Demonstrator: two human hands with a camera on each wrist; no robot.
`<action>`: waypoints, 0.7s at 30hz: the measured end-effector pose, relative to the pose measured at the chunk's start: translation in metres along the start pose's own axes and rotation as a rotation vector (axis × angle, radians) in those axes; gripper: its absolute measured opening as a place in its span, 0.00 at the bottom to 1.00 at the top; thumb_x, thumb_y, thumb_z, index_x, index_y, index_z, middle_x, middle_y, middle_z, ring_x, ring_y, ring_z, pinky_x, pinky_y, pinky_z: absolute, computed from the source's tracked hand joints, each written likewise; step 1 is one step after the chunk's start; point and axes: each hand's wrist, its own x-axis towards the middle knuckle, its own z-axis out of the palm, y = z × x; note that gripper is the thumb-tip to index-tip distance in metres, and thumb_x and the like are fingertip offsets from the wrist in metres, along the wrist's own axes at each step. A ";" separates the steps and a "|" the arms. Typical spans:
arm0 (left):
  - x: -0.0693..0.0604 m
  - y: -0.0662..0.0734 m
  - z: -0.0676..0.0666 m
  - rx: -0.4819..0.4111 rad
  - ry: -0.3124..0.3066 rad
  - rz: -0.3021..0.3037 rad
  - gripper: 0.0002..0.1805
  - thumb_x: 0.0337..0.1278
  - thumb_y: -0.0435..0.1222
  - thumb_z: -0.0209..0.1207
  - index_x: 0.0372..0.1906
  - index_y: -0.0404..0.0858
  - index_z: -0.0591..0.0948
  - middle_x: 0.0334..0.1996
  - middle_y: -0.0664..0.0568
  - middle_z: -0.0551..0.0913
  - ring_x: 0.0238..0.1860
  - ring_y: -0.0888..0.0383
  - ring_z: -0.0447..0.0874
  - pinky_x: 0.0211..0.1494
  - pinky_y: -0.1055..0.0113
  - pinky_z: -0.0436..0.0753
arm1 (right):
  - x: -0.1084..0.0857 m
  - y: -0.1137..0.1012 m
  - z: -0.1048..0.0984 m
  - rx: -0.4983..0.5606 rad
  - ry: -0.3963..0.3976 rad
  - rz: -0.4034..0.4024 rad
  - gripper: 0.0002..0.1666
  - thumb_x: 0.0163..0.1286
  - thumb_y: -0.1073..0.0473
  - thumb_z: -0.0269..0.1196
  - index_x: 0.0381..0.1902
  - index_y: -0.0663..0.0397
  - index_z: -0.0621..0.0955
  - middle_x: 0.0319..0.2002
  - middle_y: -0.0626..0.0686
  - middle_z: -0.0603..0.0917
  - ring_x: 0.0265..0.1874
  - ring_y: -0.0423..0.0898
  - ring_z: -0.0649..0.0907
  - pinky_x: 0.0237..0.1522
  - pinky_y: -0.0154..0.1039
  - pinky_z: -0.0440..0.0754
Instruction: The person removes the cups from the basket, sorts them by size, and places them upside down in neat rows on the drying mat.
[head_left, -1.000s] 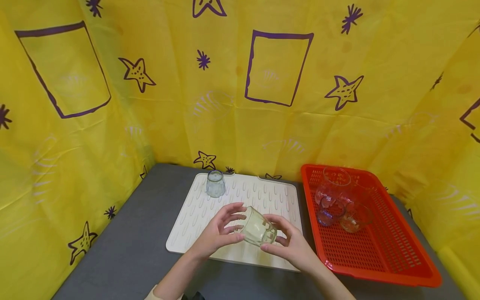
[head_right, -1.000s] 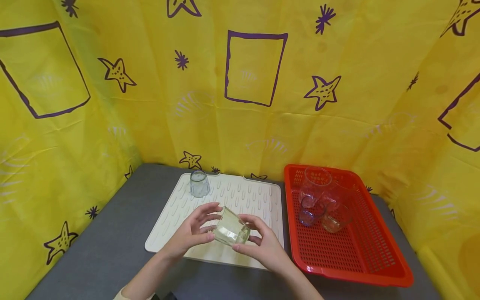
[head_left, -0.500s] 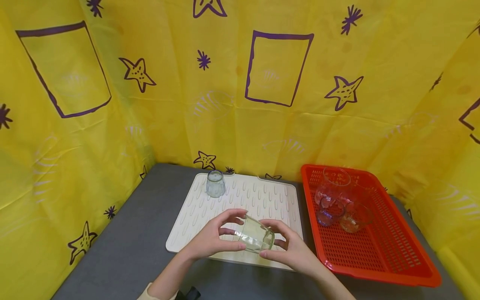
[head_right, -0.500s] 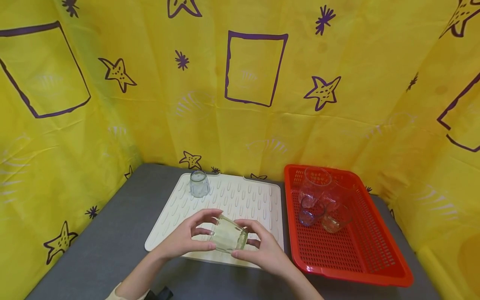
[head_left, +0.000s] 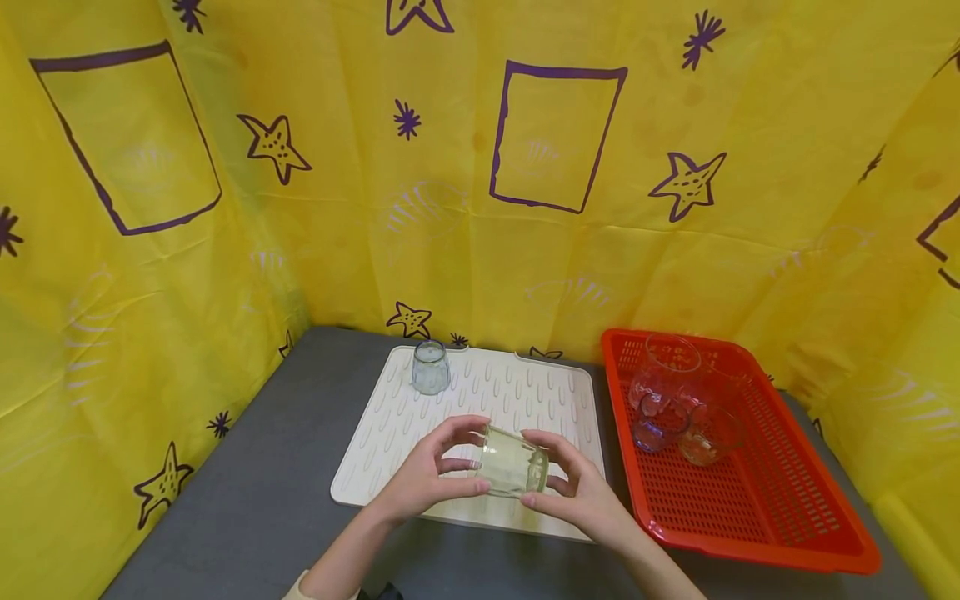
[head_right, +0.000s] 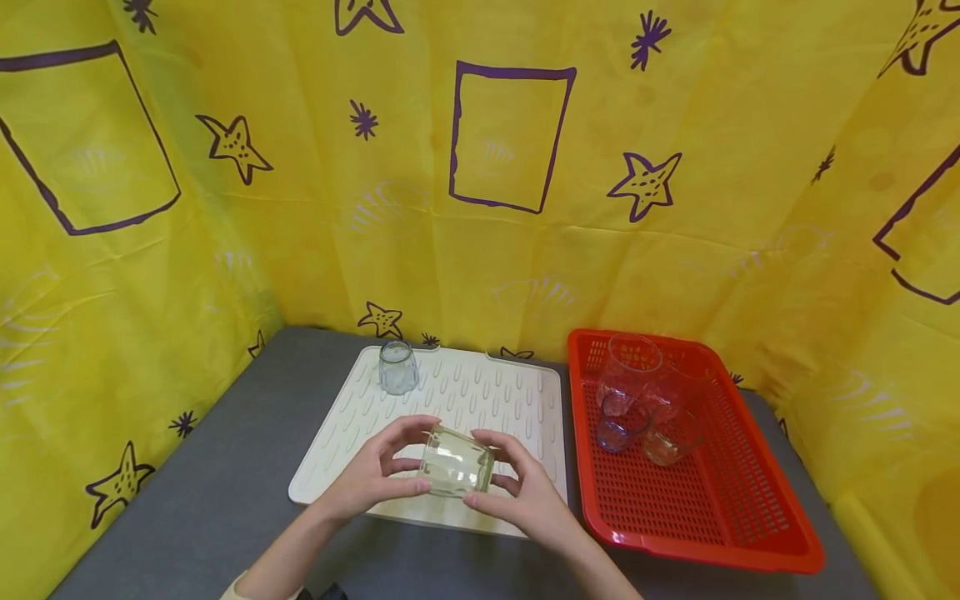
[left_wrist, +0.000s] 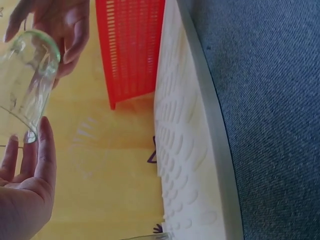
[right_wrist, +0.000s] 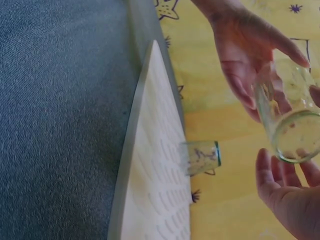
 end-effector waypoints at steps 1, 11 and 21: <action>0.000 0.000 0.001 -0.019 0.008 0.005 0.36 0.50 0.33 0.71 0.65 0.36 0.69 0.58 0.43 0.73 0.59 0.42 0.72 0.56 0.59 0.79 | 0.000 0.000 0.001 0.017 0.010 0.004 0.39 0.59 0.66 0.70 0.67 0.58 0.68 0.63 0.59 0.71 0.57 0.53 0.74 0.56 0.42 0.77; -0.001 -0.002 0.008 -0.131 0.092 0.001 0.35 0.52 0.32 0.68 0.66 0.34 0.68 0.59 0.40 0.74 0.60 0.44 0.71 0.57 0.58 0.77 | 0.002 0.003 0.009 0.268 0.037 0.069 0.42 0.63 0.69 0.65 0.71 0.64 0.59 0.69 0.64 0.62 0.66 0.53 0.67 0.57 0.42 0.76; -0.003 -0.002 0.009 -0.142 0.103 -0.025 0.35 0.52 0.31 0.68 0.66 0.35 0.68 0.60 0.42 0.73 0.60 0.47 0.70 0.57 0.58 0.77 | 0.002 0.004 0.015 0.362 0.035 0.111 0.39 0.65 0.69 0.63 0.70 0.63 0.59 0.67 0.62 0.65 0.62 0.50 0.71 0.58 0.42 0.75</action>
